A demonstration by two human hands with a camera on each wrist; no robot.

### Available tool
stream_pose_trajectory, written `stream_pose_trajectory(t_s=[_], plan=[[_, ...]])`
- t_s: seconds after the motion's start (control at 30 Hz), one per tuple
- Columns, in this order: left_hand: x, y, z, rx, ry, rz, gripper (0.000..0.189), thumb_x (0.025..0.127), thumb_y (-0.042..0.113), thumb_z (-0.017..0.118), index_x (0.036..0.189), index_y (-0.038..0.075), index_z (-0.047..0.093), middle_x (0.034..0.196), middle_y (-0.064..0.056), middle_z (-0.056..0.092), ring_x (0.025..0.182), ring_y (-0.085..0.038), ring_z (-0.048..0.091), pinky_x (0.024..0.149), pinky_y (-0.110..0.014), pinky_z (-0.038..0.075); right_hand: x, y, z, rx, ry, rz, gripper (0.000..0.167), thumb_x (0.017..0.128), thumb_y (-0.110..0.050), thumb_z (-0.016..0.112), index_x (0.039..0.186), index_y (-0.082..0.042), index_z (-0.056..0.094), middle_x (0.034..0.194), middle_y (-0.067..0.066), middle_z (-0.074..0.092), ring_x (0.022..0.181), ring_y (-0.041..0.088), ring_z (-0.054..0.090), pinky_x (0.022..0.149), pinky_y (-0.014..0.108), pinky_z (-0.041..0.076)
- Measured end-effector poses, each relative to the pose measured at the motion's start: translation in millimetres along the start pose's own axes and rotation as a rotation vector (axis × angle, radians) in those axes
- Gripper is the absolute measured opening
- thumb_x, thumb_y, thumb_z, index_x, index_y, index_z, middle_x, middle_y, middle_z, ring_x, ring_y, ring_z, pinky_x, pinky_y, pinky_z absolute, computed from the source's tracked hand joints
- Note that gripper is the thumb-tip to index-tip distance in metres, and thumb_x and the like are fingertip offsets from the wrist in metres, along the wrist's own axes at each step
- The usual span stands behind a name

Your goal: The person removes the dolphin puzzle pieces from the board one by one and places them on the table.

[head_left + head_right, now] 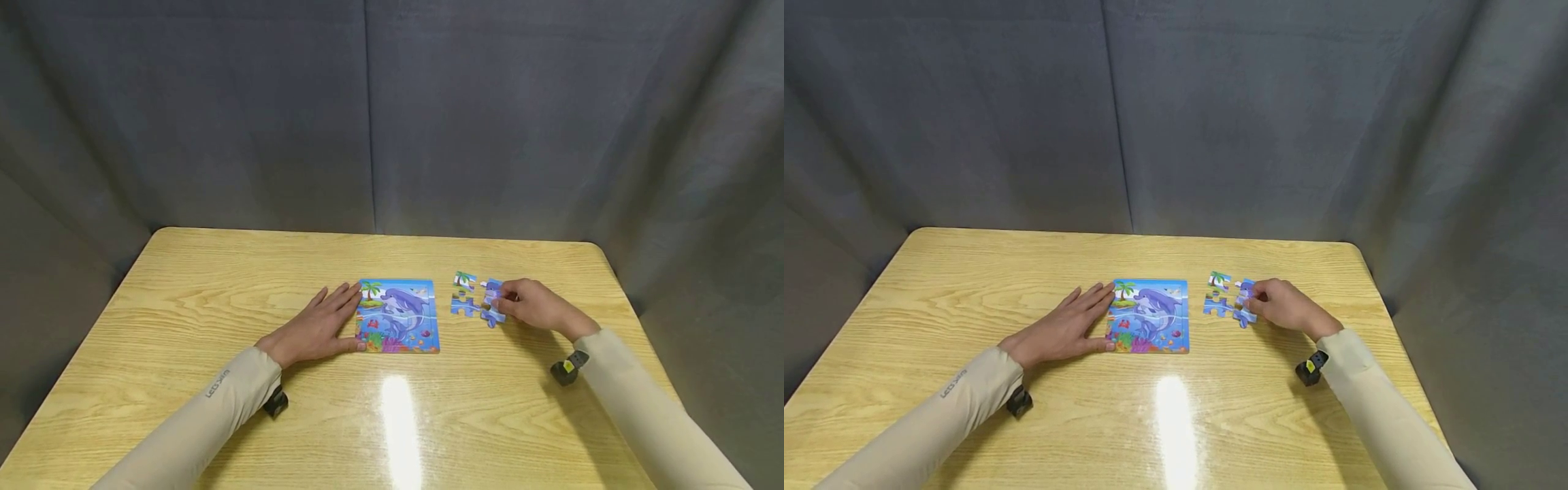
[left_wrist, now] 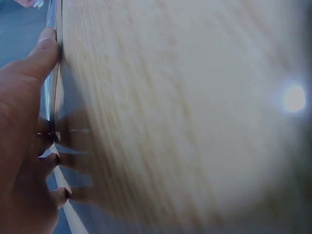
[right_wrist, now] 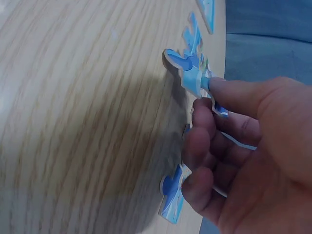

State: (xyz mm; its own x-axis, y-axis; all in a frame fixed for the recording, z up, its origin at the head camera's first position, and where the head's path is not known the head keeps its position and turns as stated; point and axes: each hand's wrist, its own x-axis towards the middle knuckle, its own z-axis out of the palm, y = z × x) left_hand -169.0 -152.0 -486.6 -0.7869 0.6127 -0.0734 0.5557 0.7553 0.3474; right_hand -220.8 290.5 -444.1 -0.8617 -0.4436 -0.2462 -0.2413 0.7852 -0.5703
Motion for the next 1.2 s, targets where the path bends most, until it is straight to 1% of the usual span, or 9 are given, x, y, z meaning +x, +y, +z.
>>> stream_pose_trajectory(t_s=[0.13,0.23,0.4,0.57,0.8,1.03,1.2], plan=[[0.5,-0.4,-1.0,0.005,0.007,0.002,0.099,0.103,0.065,0.059,0.17,0.003,0.022,0.181,-0.013,0.013,0.169,-0.037,0.014,0.135,-0.065,0.012,-1.3,0.0,-1.0,-0.078,0.022,0.018,0.021,0.106,-0.019,0.067,0.087,-0.01,0.066,0.076,-0.001,0.057,0.068,0.013,0.047,0.061,0.026,0.037],[0.7,-0.3,-1.4,0.006,0.011,0.005,0.098,0.103,0.063,0.06,0.169,0.002,0.022,0.181,-0.014,0.014,0.168,-0.038,0.015,0.135,-0.066,0.013,-2.6,0.5,-0.9,-0.117,0.026,0.031,0.02,0.104,-0.022,0.07,0.089,-0.01,0.069,0.076,-0.001,0.06,0.068,0.013,0.048,0.06,0.027,0.037],[0.9,0.0,-0.8,0.003,0.006,0.006,0.098,0.103,0.064,0.059,0.169,0.002,0.022,0.181,-0.014,0.013,0.169,-0.037,0.014,0.135,-0.065,0.012,-4.1,-0.4,0.0,-0.176,0.038,0.061,0.022,0.103,-0.028,0.071,0.088,-0.012,0.07,0.076,-0.001,0.063,0.067,0.013,0.048,0.06,0.029,0.038],[0.9,-0.4,-0.2,0.0,0.006,0.005,0.098,0.103,0.065,0.059,0.17,0.003,0.022,0.181,-0.013,0.013,0.169,-0.036,0.014,0.135,-0.065,0.013,-4.8,-2.4,0.6,-0.21,0.049,0.081,0.023,0.103,-0.031,0.072,0.091,-0.011,0.072,0.078,-0.001,0.065,0.069,0.013,0.051,0.061,0.029,0.039],[0.9,0.4,-0.6,0.001,0.004,0.003,0.098,0.103,0.065,0.058,0.17,0.003,0.022,0.181,-0.012,0.012,0.169,-0.035,0.013,0.135,-0.064,0.012,-7.4,-3.7,3.1,-0.265,0.078,0.072,0.023,0.102,-0.03,0.072,0.089,-0.012,0.069,0.074,-0.002,0.062,0.066,0.012,0.05,0.059,0.028,0.037],[-0.1,1.0,-1.0,-0.01,0.008,0.007,0.099,0.103,0.065,0.059,0.17,0.003,0.021,0.181,-0.013,0.012,0.169,-0.036,0.013,0.135,-0.065,0.011,-5.7,-0.2,6.7,-0.265,0.108,0.046,0.019,0.1,-0.026,0.075,0.093,-0.011,0.068,0.08,0.0,0.066,0.068,0.014,0.052,0.06,0.028,0.039],[0.1,0.4,-0.4,-0.001,0.001,0.005,0.098,0.103,0.066,0.057,0.17,0.003,0.021,0.182,-0.012,0.011,0.169,-0.035,0.013,0.136,-0.064,0.011,-1.8,-3.6,2.7,-0.227,0.122,0.041,0.018,0.103,-0.025,0.071,0.096,-0.009,0.068,0.079,0.002,0.066,0.067,0.014,0.051,0.059,0.029,0.039]])
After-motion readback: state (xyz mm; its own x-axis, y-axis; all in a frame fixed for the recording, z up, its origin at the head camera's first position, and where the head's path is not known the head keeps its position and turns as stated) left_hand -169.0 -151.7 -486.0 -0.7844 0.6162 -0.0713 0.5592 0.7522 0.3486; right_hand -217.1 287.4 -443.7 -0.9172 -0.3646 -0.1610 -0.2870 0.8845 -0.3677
